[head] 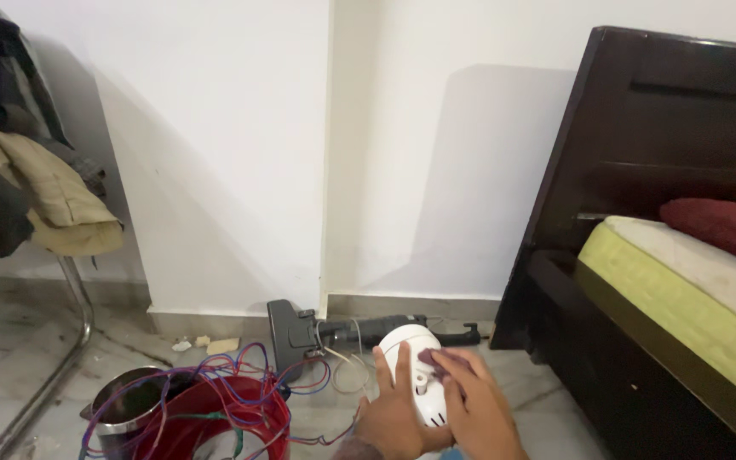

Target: The person wipes the exterior of a white and blue electric fan with a maroon cloth. They rotate the fan head to clean different sides and the base, using a repetitive wiping motion throughout the clip.

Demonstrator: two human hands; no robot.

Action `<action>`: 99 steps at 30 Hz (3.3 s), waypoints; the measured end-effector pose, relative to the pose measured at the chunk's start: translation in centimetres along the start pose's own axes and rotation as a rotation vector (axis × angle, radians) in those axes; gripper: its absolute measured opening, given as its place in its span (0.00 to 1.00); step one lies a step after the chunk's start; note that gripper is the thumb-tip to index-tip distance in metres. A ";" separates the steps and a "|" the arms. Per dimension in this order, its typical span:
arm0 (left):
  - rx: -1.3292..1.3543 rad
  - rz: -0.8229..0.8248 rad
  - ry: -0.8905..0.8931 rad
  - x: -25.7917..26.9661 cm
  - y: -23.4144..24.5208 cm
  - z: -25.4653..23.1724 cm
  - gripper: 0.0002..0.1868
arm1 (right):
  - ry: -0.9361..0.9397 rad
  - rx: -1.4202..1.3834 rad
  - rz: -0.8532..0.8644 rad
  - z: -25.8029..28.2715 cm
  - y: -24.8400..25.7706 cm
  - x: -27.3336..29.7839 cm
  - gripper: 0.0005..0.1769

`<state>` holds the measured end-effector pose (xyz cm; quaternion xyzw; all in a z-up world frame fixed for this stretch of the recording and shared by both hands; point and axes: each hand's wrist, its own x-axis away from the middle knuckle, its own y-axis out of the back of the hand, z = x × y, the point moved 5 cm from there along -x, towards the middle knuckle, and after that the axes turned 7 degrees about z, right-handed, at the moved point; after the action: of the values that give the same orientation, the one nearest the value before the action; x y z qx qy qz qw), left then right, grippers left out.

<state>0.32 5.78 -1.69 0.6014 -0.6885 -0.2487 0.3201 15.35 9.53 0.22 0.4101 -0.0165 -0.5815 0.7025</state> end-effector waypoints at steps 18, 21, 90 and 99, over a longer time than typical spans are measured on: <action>-0.098 0.271 -0.108 -0.9 3.9 1.4 0.84 | 0.106 -0.183 -0.185 -5.9 -2.9 2.4 0.24; -0.113 0.343 -0.198 -2.0 3.0 1.7 0.86 | 0.092 -0.192 -0.220 -8.5 -3.7 3.5 0.24; -0.447 0.204 0.087 -5.5 4.1 -6.9 0.54 | -0.394 -1.074 -0.289 -22.6 -15.9 6.9 0.34; -0.460 0.029 0.250 -3.9 3.7 -7.7 0.50 | -0.401 -1.054 -0.391 -23.5 -14.8 8.1 0.28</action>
<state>3.81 10.54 5.67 0.5290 -0.5772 -0.3178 0.5347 17.81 16.05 -27.91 -0.1160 0.2176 -0.6958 0.6745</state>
